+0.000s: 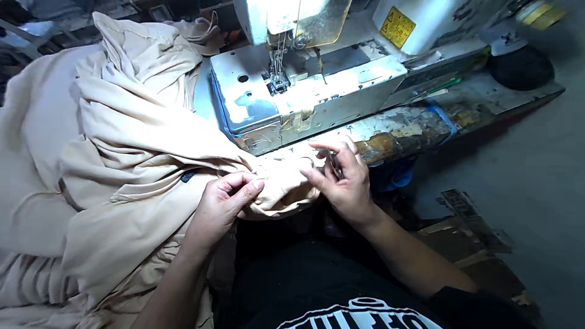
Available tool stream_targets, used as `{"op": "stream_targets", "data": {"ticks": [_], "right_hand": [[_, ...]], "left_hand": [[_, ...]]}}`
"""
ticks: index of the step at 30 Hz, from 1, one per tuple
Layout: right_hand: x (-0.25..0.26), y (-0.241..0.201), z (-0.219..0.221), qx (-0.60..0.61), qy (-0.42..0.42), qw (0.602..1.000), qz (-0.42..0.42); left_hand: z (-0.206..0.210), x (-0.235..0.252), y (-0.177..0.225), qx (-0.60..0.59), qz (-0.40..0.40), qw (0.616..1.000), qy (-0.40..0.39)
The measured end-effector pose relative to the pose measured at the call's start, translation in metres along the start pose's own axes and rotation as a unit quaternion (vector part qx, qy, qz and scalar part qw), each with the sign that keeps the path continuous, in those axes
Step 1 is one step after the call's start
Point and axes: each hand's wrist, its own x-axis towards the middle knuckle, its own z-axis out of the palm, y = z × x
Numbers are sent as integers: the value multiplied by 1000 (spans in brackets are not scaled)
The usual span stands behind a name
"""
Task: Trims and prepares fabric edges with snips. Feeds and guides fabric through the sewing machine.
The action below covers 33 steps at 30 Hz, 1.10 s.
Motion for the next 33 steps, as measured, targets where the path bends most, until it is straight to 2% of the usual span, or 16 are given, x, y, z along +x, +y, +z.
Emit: {"op": "stream_targets", "data": {"ticks": [5, 6, 8, 10, 11, 14, 16, 20, 33], "right_hand": [[-1, -14, 15, 9, -26, 998, -59], [-2, -19, 14, 25, -51, 997, -55], [-10, -33, 3, 94, -156, 983, -2], [-17, -42, -6, 197, -269, 938, 93], [-19, -42, -6, 251, -293, 910, 152], [-19, -38, 1, 430, -258, 796, 338], [-18, -33, 6, 492, -224, 755, 372], [-18, -32, 12, 509, -213, 741, 383], [-16, -33, 10, 499, -221, 743, 387]], "left_hand": [[13, 0, 2, 10, -5, 1000, 5], [14, 1, 3, 15, -7, 1000, 16], [15, 0, 4, 26, -7, 999, 39], [14, 0, 5, 29, 2, 998, 50], [13, 0, 5, 28, 3, 998, 53], [13, 0, 4, 18, 4, 999, 47], [14, -2, 4, 8, 4, 999, 42], [13, -5, 7, -8, -2, 999, 42], [16, -4, 10, -30, -2, 999, 41]]}}
